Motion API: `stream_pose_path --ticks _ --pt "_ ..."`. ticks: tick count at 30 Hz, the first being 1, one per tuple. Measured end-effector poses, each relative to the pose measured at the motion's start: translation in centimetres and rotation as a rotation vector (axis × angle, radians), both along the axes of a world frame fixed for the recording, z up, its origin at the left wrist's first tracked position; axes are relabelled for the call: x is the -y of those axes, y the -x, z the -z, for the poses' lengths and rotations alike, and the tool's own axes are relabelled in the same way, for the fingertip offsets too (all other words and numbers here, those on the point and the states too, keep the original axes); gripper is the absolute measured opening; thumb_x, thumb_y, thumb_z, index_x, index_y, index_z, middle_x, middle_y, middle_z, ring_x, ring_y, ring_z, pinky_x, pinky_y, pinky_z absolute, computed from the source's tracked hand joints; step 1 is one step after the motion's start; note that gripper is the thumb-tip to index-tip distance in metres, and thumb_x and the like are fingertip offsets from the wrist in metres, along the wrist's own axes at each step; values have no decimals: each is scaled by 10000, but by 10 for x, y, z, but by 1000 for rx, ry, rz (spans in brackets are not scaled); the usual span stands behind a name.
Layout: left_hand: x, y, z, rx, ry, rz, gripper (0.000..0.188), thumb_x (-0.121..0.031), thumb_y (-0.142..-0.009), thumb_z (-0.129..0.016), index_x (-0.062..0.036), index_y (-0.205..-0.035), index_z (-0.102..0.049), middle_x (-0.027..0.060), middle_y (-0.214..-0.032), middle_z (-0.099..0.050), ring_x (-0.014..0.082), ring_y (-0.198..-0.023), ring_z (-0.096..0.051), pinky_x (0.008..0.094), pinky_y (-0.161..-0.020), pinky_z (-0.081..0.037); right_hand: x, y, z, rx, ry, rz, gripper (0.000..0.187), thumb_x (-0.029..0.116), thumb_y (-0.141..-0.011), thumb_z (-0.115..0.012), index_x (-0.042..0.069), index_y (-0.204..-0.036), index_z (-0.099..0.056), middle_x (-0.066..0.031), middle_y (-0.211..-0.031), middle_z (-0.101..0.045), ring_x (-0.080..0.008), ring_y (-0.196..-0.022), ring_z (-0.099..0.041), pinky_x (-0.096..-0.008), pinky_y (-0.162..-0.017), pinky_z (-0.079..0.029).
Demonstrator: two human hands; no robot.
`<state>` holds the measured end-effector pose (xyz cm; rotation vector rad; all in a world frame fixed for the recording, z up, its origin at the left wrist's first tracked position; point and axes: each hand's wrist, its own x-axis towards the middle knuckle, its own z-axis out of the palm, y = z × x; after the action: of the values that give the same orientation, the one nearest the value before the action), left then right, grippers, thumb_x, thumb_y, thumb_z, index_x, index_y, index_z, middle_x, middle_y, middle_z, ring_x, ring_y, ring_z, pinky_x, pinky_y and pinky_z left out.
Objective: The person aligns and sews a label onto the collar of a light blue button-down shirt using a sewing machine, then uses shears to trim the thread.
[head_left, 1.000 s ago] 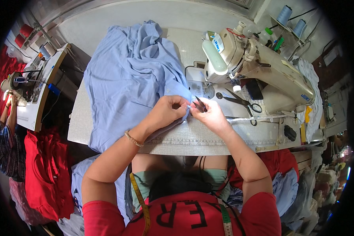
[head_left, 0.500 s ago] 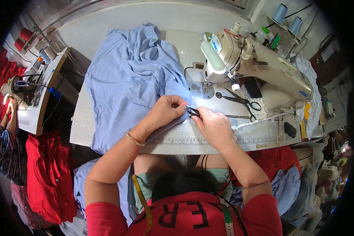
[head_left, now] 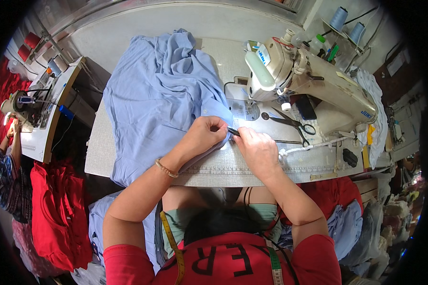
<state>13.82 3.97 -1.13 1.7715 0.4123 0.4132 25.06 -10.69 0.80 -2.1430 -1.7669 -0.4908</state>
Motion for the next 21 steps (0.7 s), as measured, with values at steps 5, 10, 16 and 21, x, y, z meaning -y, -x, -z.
stream_pose_path --ticks 5,10,16,21 --pt "-2 -1 0 -31 48 -3 180 -133 -874 -608 42 -858 -647 -36 -745 -602 25 -701 -490 204 -625 -425 -2 -2 5 -8 -15 -1 171 239 -818 -625 103 -822 -522 -65 -712 -585 -246 -606 -612 -346 -571 -494" --pt "-4 -1 3 -11 118 11 169 -121 -865 -612 33 -796 -627 -1 -842 -623 28 -687 -485 200 -622 -419 -3 -9 1 -105 3 93 143 221 -836 -603 95 -866 -543 -82 -751 -605 -286 -637 -609 -385 -620 -493" --pt "-8 0 -2 268 161 -1 158 -83 -857 -595 -3 -721 -608 40 -931 -636 35 -652 -479 189 -595 -397 19 -55 5 -13 83 309 251 167 -838 -583 99 -1078 -565 -121 -878 -610 -298 -787 -607 -404 -787 -460" --pt "-27 26 -33 -124 570 910 261 -219 -896 -605 -14 -735 -608 36 -805 -618 46 -641 -482 193 -565 -378 33 -56 1 -367 10 279 305 123 -809 -628 81 -1104 -563 -111 -1006 -625 -283 -811 -620 -378 -747 -488"
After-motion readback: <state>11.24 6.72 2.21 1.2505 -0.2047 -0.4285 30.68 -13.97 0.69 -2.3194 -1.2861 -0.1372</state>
